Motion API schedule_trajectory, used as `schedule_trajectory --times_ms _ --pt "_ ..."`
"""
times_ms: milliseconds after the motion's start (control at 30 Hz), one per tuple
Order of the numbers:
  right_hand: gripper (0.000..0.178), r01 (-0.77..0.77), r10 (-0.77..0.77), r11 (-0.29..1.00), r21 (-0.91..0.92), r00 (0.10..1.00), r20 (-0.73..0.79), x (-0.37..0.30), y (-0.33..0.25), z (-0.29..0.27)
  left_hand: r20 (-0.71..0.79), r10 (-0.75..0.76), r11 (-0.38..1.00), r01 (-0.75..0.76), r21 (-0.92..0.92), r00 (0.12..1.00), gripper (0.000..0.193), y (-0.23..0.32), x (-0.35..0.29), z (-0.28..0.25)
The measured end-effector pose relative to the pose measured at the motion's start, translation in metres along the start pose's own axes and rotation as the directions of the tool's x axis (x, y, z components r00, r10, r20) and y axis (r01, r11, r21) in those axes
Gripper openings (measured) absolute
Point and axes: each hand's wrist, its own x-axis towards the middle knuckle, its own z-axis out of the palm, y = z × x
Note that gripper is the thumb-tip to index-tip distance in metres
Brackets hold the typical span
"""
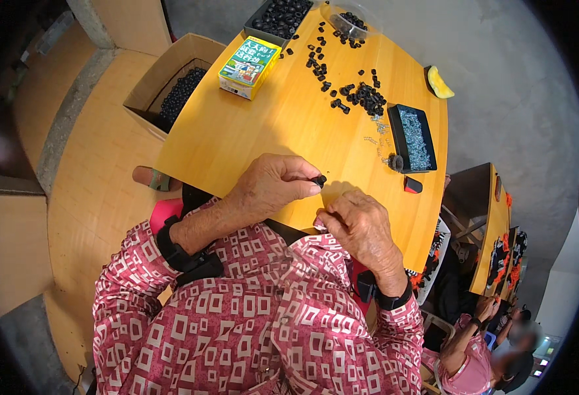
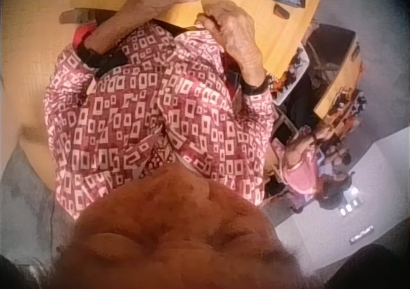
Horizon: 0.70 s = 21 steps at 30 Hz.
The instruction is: The person sorts small black plastic or rubber components by hand, transferring them from a cardboard box into plastic trays on a wooden table.
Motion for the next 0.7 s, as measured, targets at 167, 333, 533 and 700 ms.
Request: schedule_trajectory --times_ms 167,333,533,700 --pt "0.021 -0.121 0.124 0.992 -0.048 0.990 0.067 -0.007 -0.019 -0.010 -0.047 0.094 0.990 -0.088 0.113 0.994 0.024 0.001 -0.004 0.001" --pt "0.014 -0.099 0.091 0.990 0.102 0.992 0.084 -0.024 -0.006 -0.002 -0.026 0.144 0.952 -0.131 0.275 0.989 0.015 0.012 -0.010 0.006" --pt "0.009 -0.475 0.599 0.668 0.573 0.800 -0.035 -0.035 0.000 -0.007 0.132 0.408 0.678 -0.396 0.619 0.904 0.016 0.024 -0.020 0.014" --pt "0.011 -0.262 0.605 0.542 0.799 0.781 -0.154 -0.030 -0.005 -0.012 0.259 0.568 0.417 -0.545 0.728 0.781 0.018 0.012 -0.021 0.017"
